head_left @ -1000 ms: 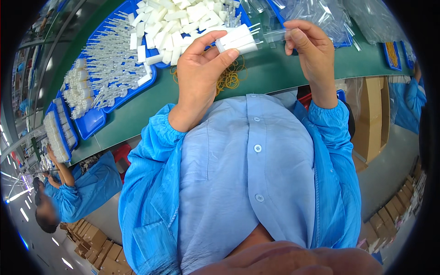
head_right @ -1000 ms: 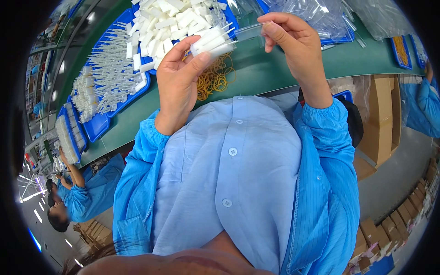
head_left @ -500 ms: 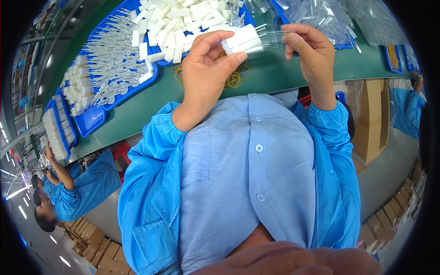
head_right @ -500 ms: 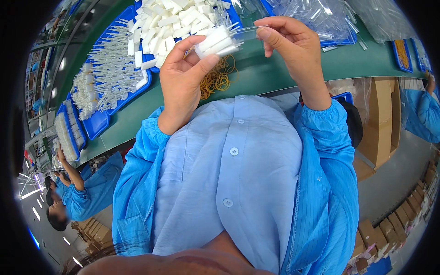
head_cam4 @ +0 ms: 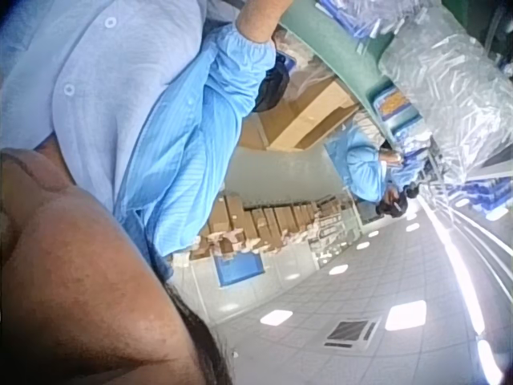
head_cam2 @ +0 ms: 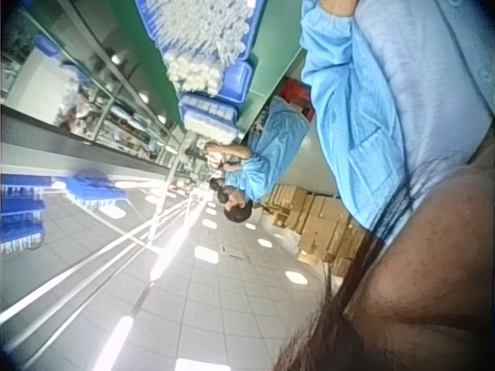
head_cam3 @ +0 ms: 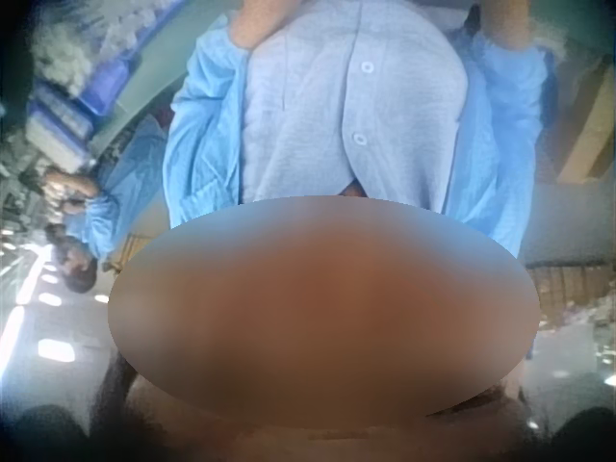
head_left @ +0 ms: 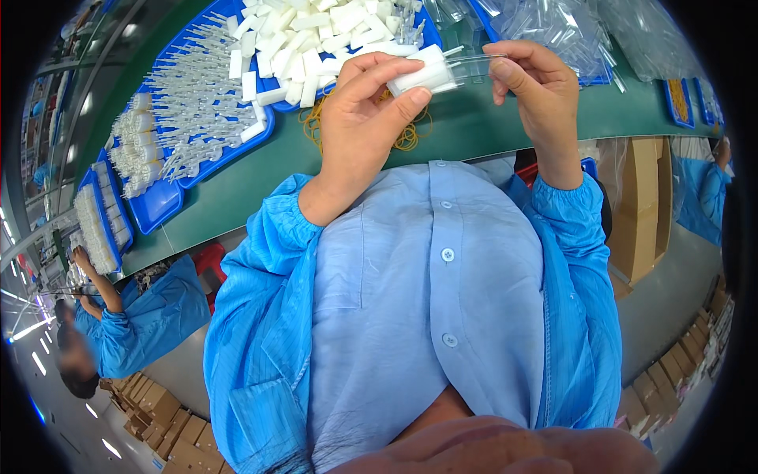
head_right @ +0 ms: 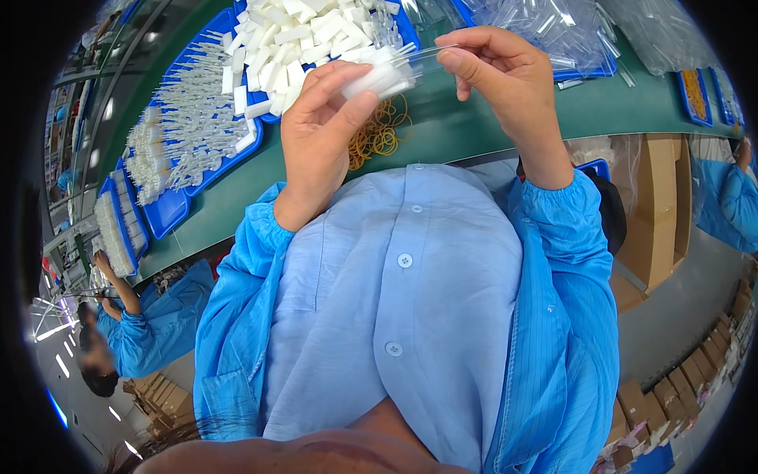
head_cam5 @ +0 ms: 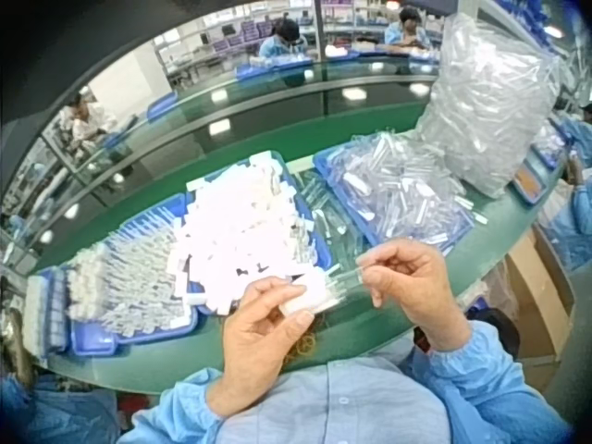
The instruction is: The person assembles medical supplies by inserting white foam pieces into clear plastic tubes. They then bundle the tubes together and secure them with a rubber band. The person repeats this process multiple times, handling the foam pieces and tubes by hand.
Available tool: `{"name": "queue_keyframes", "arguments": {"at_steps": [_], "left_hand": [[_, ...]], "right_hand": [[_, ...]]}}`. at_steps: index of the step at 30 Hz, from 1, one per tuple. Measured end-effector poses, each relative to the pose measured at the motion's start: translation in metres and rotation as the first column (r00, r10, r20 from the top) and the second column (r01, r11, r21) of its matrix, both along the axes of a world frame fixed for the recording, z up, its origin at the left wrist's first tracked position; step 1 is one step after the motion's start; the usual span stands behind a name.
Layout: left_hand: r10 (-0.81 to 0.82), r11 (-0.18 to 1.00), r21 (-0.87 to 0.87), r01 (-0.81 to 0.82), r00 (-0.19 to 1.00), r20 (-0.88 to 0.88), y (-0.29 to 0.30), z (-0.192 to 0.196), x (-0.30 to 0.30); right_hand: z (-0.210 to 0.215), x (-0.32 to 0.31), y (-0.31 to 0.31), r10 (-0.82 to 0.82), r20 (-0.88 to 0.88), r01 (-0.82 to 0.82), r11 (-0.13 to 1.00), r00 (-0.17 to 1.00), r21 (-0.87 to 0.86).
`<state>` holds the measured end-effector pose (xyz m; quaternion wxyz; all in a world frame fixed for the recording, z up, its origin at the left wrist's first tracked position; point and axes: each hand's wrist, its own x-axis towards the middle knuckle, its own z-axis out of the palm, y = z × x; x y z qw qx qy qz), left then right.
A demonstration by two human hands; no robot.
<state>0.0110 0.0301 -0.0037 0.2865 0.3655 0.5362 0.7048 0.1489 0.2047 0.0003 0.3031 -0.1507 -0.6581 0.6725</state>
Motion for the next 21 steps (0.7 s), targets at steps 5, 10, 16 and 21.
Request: {"name": "queue_keyframes", "arguments": {"at_steps": [5,10,16,21], "left_hand": [[0.072,0.997,-0.035,-0.074,0.996,-0.045,0.0015,-0.0044,-0.0008],[0.088,0.995,-0.039,-0.088,0.996,-0.008,0.0028,-0.0024,0.0015],[0.112,0.993,-0.019,-0.113,0.993,-0.044,0.0026,-0.0021,0.0018],[0.138,0.99,-0.027,-0.141,0.986,-0.093,0.0024,0.0022,0.0028]], "right_hand": [[0.0072,-0.0002,-0.0061,0.011,0.02,-0.012,1.0,1.0,0.029],[0.0095,-0.0002,-0.0071,0.06,-0.011,-0.058,0.993,0.998,0.104],[0.0062,-0.0007,-0.001,0.176,-0.109,-0.148,0.963,0.978,0.227],[0.0054,-0.0019,-0.0023,0.174,-0.124,-0.143,0.963,0.977,0.228]]}}
